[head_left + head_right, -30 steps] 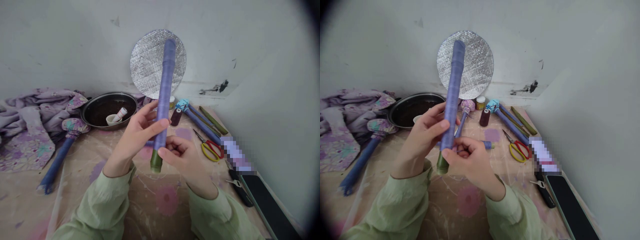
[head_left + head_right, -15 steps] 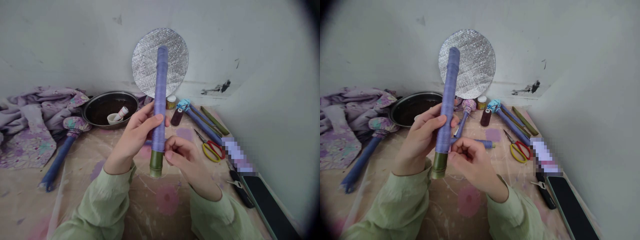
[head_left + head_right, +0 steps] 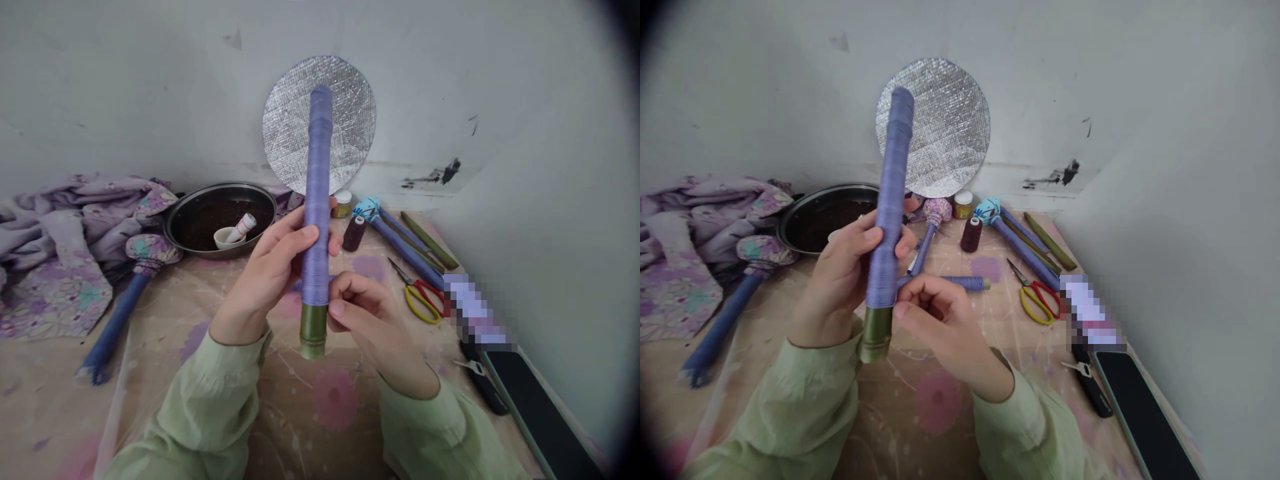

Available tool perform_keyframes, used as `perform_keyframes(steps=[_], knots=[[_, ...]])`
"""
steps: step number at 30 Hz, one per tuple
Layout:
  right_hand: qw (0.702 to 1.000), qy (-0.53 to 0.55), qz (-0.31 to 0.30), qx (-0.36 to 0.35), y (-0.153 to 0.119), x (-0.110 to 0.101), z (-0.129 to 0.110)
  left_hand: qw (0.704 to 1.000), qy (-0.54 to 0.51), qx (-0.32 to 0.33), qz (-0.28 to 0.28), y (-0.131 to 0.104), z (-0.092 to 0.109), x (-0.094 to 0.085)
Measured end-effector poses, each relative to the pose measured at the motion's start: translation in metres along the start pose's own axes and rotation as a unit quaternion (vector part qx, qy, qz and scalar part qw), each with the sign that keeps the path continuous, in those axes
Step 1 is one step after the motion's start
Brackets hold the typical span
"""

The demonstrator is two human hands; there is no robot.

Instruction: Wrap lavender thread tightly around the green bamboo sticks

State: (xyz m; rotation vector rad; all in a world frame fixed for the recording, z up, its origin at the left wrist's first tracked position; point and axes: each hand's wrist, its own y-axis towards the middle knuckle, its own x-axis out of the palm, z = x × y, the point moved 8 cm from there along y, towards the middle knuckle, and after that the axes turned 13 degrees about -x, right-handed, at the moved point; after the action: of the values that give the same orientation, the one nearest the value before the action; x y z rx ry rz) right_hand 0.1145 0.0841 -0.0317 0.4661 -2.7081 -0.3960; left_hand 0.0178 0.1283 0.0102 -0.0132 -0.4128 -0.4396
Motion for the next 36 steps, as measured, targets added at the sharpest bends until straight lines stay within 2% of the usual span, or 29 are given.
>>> perform_keyframes(steps=[7, 14, 18, 23, 26, 31, 36], knots=[[1.000, 0.013, -0.012, -0.007, 0.003, 0.005, -0.005, 0.998, -0.046, -0.005, -0.034, -0.001, 0.000, 0.007], [0.998, -0.023, -0.060, -0.024, 0.005, 0.013, -0.005, 0.995, -0.081, 0.009, -0.061, -0.001, 0.002, 0.016], [0.996, -0.030, -0.079, -0.022, 0.003, 0.014, -0.003, 0.994, -0.094, 0.013, -0.057, -0.002, 0.000, 0.019], [0.985, 0.060, -0.163, 0.018, -0.004, 0.026, 0.002, 0.995, -0.091, 0.013, -0.050, -0.007, -0.003, 0.021], [0.976, 0.101, -0.189, 0.033, -0.007, 0.032, 0.002, 0.995, -0.088, 0.008, -0.054, -0.010, -0.005, 0.023], [0.977, 0.116, -0.168, 0.058, -0.011, 0.032, 0.006, 0.995, -0.063, 0.015, -0.070, -0.010, -0.003, 0.025], [0.994, 0.076, -0.065, 0.039, -0.007, 0.014, 0.005, 0.995, -0.003, 0.059, -0.083, -0.009, 0.006, 0.018]])
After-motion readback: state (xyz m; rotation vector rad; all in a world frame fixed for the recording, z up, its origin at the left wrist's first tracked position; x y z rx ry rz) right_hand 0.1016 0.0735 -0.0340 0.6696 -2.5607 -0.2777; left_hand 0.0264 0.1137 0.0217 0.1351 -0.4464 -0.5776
